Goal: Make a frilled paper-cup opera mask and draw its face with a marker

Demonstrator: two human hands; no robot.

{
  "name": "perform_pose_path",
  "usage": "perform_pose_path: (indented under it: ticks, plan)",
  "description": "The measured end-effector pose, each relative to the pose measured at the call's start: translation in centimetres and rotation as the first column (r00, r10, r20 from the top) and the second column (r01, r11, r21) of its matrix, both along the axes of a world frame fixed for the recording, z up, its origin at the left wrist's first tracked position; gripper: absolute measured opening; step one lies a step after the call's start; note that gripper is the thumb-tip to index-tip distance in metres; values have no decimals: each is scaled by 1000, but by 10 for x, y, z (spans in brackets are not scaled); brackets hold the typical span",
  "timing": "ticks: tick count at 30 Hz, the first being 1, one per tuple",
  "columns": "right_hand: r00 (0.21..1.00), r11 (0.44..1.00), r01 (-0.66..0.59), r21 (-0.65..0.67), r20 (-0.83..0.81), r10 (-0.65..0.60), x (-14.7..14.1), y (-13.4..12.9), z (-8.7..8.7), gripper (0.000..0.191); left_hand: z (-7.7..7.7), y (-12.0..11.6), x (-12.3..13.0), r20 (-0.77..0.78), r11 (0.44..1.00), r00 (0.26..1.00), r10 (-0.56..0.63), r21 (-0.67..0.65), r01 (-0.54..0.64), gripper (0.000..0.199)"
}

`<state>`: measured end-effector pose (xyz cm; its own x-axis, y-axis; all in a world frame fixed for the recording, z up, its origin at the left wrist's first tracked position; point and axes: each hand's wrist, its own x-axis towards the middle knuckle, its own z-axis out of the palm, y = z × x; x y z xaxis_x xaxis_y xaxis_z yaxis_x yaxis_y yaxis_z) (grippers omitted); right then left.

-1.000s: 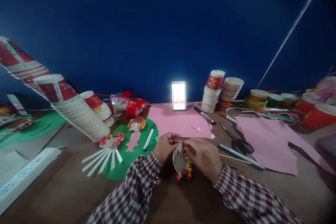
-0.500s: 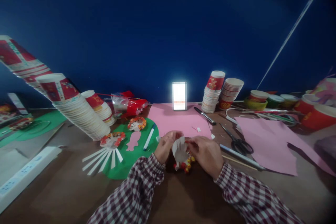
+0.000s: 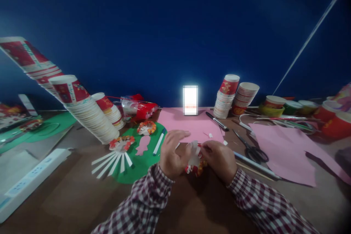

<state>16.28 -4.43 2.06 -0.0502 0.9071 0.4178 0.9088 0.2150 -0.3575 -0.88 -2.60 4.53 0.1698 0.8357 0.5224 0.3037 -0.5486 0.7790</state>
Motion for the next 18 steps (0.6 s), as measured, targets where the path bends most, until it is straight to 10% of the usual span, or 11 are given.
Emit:
perform_pose_path:
  ticks: [6,12,18]
  plan:
    - [1000,999,-28,27,16,27,0,0,0,12,0,-18,11,-546,930,803,-237,111,350,20]
    - [1000,999,-2,35,28,1,3,2,-3,14,0,-11,12,-748,962,659,76,229,150,22]
    - [1000,1000,-14,19,19,14,2,1,1,15,-5,-7,11,-737,990,675,41,122,73,22]
